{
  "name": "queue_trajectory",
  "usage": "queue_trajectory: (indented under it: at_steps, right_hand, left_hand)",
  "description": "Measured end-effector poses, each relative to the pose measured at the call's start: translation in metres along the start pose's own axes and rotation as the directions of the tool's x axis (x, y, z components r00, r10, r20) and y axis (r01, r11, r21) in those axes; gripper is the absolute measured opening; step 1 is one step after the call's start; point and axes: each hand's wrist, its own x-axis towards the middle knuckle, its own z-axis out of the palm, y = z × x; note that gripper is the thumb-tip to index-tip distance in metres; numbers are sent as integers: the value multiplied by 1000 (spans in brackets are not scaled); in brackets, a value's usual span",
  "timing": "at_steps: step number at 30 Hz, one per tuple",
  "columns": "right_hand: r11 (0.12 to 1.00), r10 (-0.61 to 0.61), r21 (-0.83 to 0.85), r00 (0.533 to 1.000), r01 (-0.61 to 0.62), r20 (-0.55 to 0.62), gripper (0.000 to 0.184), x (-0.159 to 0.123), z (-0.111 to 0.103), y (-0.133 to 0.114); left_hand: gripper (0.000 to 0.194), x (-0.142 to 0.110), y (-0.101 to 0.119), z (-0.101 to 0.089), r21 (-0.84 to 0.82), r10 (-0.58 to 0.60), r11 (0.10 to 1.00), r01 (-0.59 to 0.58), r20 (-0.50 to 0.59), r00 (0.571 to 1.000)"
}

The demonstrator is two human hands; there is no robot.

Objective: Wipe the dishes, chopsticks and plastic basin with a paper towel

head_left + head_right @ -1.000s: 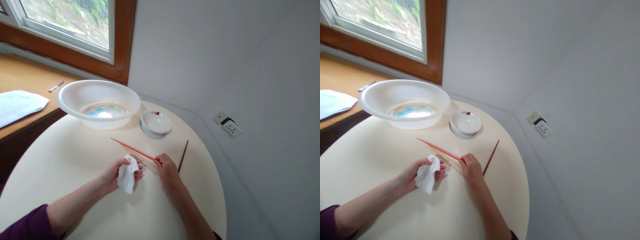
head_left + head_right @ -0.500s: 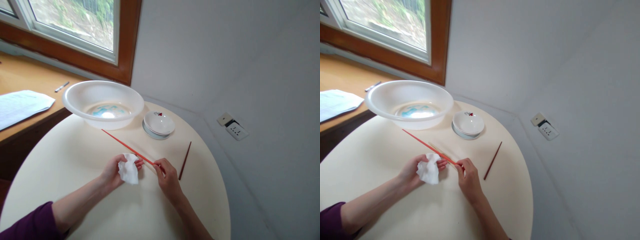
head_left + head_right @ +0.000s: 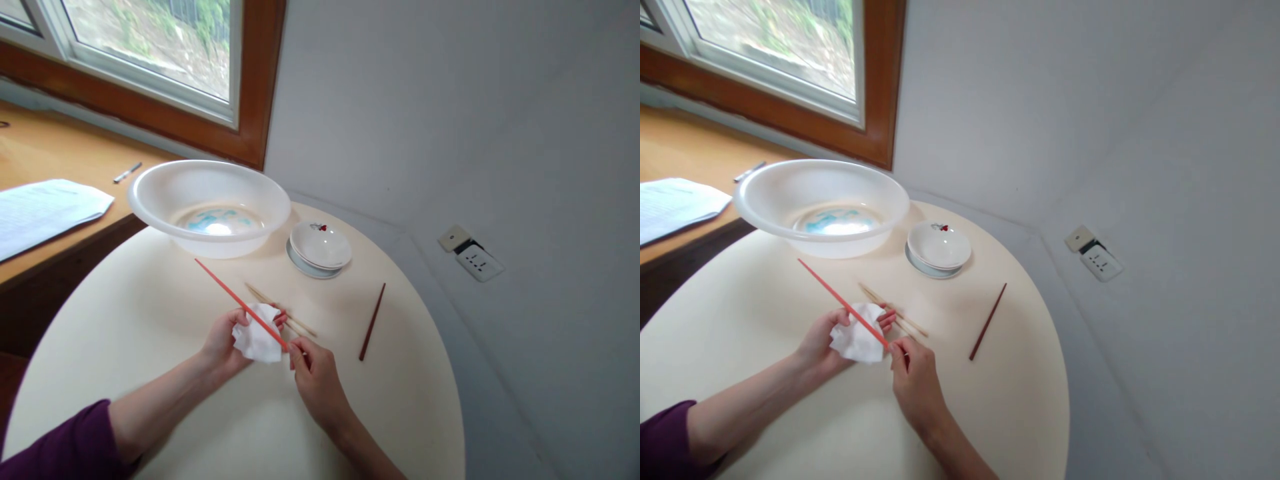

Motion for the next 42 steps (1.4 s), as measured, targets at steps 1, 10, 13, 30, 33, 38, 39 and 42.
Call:
queue_trajectory:
  at_steps: [1,10,13,30,33,38,39,42]
  right_hand:
    - [1000,-8,-20,1000,8,-12,29,1,0,2]
    - [981,-124,-152,992,122,-5,23,5,4,12]
    - [974,-119,-189,991,128,56,23,3,8,10]
    - [989,-25,-127,947,70,320,25,-5,4,-15]
    - [996,1,-88,937,31,351,28,-5,0,-15]
    - [993,65,-112,912,-22,404,29,-3,-13,-14]
    - [993,72,-116,908,-26,413,29,-3,-17,-14]
    - [992,84,-117,898,-36,432,30,-2,-30,-11]
  left_hand:
    - [53,-1,1,1,7,-6,1000,6,5,1000]
    - [16,-4,-3,6,74,-30,997,31,-14,999]
    - [23,0,-8,1,148,-64,987,60,27,998]
    - [51,3,-4,-1,212,-164,963,166,-28,986]
    - [48,3,4,3,194,-91,975,107,-88,992]
    - [45,5,22,5,178,-20,983,43,-129,991]
    - [45,6,26,5,176,-9,984,34,-138,990]
    - [46,7,40,3,169,39,986,-11,-167,985]
